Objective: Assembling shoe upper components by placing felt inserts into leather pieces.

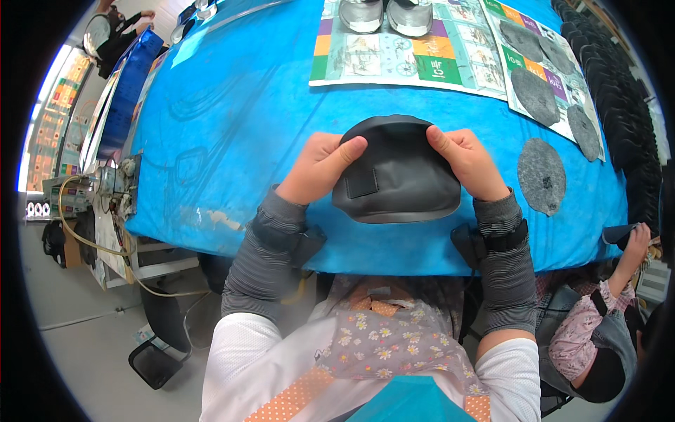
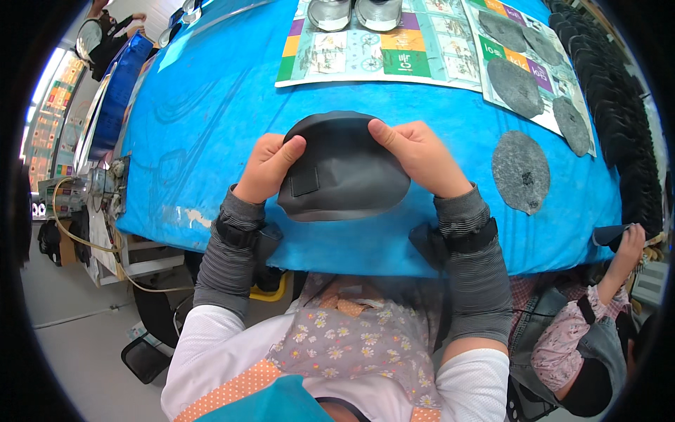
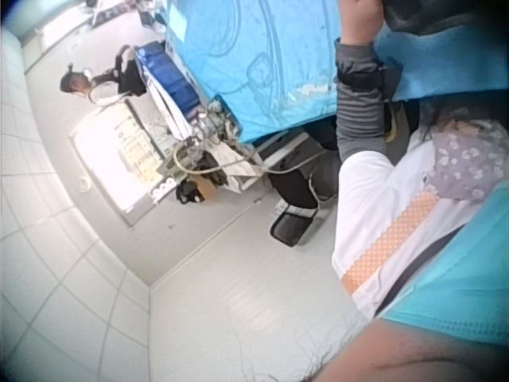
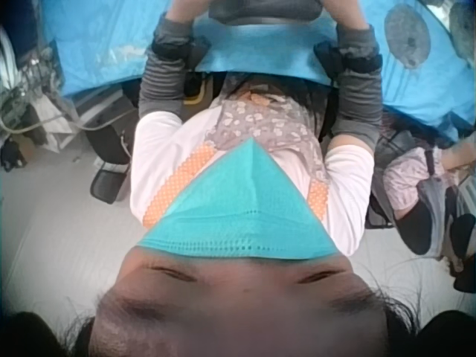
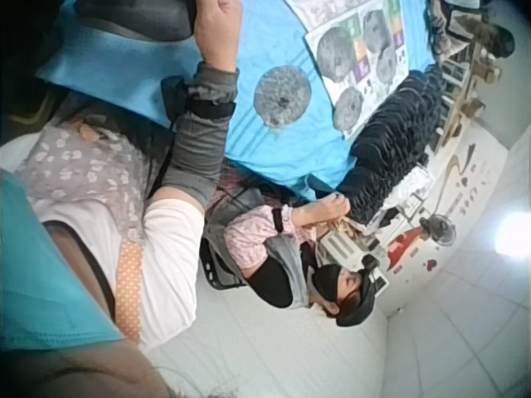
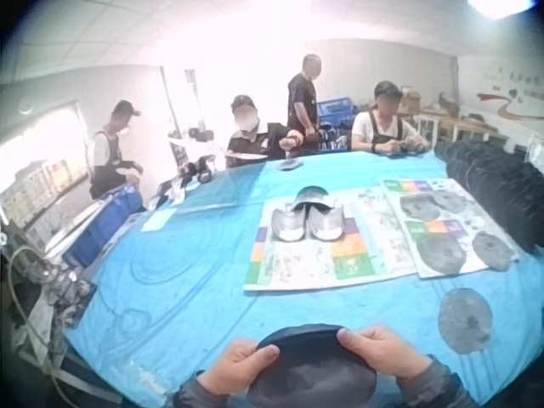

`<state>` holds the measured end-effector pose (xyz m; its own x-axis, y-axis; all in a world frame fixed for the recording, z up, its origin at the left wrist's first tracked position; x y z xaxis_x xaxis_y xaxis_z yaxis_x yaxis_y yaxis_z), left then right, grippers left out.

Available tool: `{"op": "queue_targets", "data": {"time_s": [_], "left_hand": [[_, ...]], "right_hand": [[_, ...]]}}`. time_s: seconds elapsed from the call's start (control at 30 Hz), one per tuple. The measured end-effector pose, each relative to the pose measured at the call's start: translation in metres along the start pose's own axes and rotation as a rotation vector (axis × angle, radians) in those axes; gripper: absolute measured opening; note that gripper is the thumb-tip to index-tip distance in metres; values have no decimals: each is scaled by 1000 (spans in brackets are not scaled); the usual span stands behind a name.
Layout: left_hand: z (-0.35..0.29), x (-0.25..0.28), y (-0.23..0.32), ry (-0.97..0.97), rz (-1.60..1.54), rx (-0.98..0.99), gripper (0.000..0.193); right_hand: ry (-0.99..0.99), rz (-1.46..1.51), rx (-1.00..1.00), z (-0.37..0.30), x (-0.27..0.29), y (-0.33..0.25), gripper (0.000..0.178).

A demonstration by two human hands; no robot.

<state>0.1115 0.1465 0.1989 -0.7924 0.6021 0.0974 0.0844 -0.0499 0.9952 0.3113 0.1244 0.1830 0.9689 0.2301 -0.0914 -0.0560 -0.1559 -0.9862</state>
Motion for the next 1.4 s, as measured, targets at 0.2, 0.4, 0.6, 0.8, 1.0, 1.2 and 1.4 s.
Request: {"op": "queue_targets", "data": {"time_s": [0.2,0.4,0.6,0.8,1.0,1.2,1.4], "left_hand": [[4,12,-21,-43,-109,35,38],[6,3,-15,61,-109,-38,36],[16,-6,-9,143,293,22,54],[20,-3,-14,77,69,15,36],[11,10,-6,-8,-252,117,26],[13,10,-9,-7,-274,96,22],[14,2,-6,82,138,66,37]], "right_hand": [[-29,111,15,-3,-9,-8,45],[-65,-41,-162,-2,-1,7,41],[96,-466,85,-6,-12,-5,31],[77,-465,366,-8,-23,-12,27],[31,-128,315,-11,-20,-13,26],[111,-383,473,-13,-16,-19,32],[206,-777,789,-22,-35,-36,34]]}}
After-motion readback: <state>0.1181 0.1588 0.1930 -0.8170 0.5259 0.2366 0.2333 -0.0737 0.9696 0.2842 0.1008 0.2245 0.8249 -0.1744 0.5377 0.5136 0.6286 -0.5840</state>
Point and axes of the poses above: each hand's wrist, its own z-axis towards the middle knuckle, its own x-axis out of the back of the hand, y = z × x, the point moved 6 cm from there along z, towards the middle knuckle, and after that the axes turned 1 degree about -x, right-handed, at the moved point
